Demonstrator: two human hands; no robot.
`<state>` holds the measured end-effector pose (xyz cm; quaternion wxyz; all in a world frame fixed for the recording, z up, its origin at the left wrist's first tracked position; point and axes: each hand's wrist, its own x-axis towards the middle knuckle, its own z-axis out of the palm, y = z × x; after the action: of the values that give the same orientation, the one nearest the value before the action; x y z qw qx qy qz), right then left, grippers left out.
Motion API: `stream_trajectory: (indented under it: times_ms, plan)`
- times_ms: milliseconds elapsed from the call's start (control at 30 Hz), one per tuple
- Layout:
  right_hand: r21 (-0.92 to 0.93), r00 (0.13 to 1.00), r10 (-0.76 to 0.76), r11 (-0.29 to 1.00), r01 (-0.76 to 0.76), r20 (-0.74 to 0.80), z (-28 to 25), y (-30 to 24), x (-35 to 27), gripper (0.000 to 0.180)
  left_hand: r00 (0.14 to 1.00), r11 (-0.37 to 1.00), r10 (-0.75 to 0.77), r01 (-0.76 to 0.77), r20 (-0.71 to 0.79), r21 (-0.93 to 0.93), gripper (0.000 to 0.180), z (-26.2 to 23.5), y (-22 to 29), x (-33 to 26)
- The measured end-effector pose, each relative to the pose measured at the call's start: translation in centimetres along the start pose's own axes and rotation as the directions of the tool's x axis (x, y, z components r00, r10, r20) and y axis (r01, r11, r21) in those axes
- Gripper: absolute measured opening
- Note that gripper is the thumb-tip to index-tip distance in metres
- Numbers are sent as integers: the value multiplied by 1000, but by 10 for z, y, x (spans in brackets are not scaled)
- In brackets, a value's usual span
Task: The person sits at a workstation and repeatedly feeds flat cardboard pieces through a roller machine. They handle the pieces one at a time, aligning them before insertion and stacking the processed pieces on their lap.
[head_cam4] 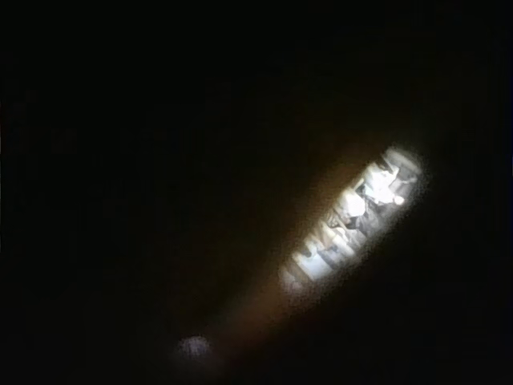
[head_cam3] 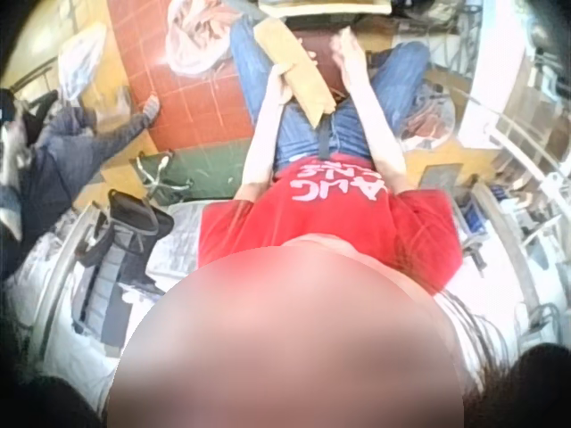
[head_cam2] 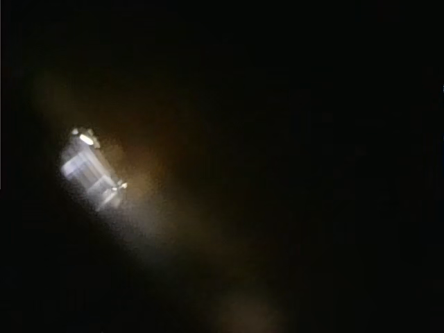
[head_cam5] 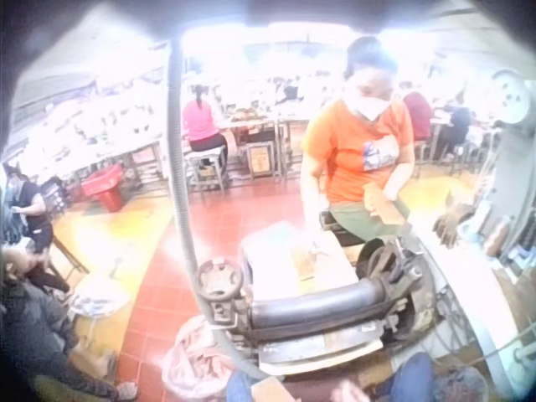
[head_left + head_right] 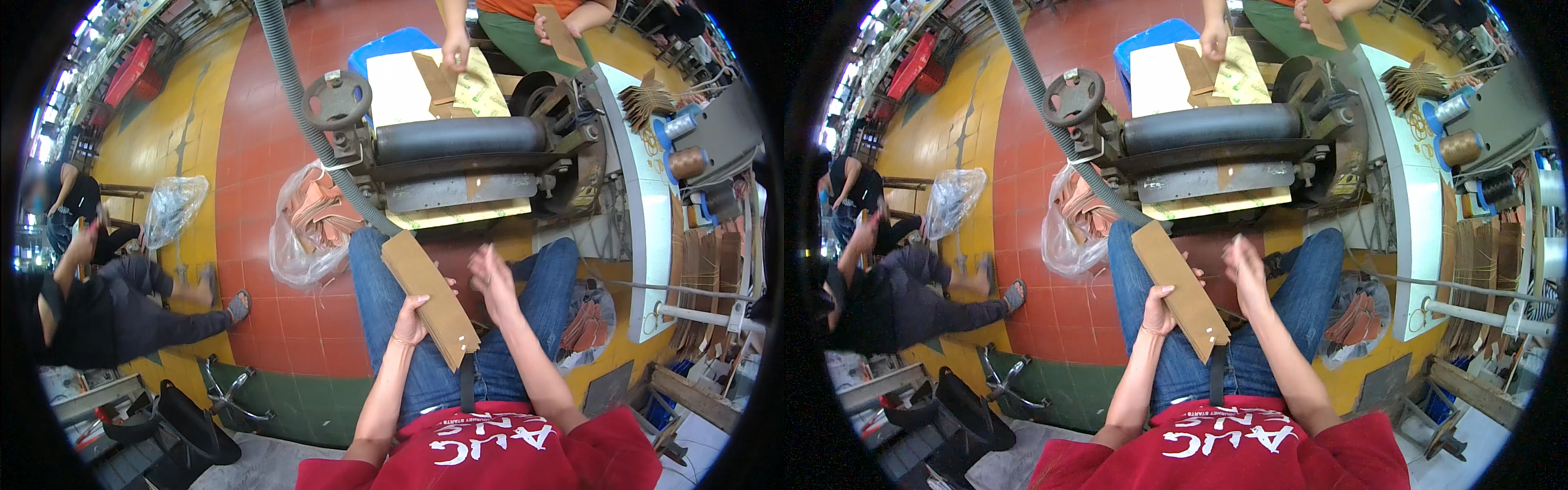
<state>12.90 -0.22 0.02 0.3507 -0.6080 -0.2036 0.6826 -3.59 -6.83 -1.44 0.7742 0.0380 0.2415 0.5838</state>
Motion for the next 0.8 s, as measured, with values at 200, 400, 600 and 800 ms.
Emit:
stream_trajectory:
  times_ms: [200, 400, 600, 800]
  plan:
    - [-523, 871, -383, 697, 490, 307, -20, 27, -68, 44, 978, 985, 9, 27, -208, 173, 53, -2, -14, 0]
    - [-286, 854, -519, 813, 507, 39, -12, 17, -61, 27, 974, 990, 37, -6, -222, 140, 59, 11, -12, -3]
    - [-139, 958, -282, 952, 273, -51, -27, -17, 5, 30, 996, 998, 14, -9, -88, 61, 73, 7, -6, -7]
    - [417, 971, -237, 880, 228, -30, -11, -46, 86, 63, 989, 997, -7, 19, -147, 80, 71, 10, -8, -12]
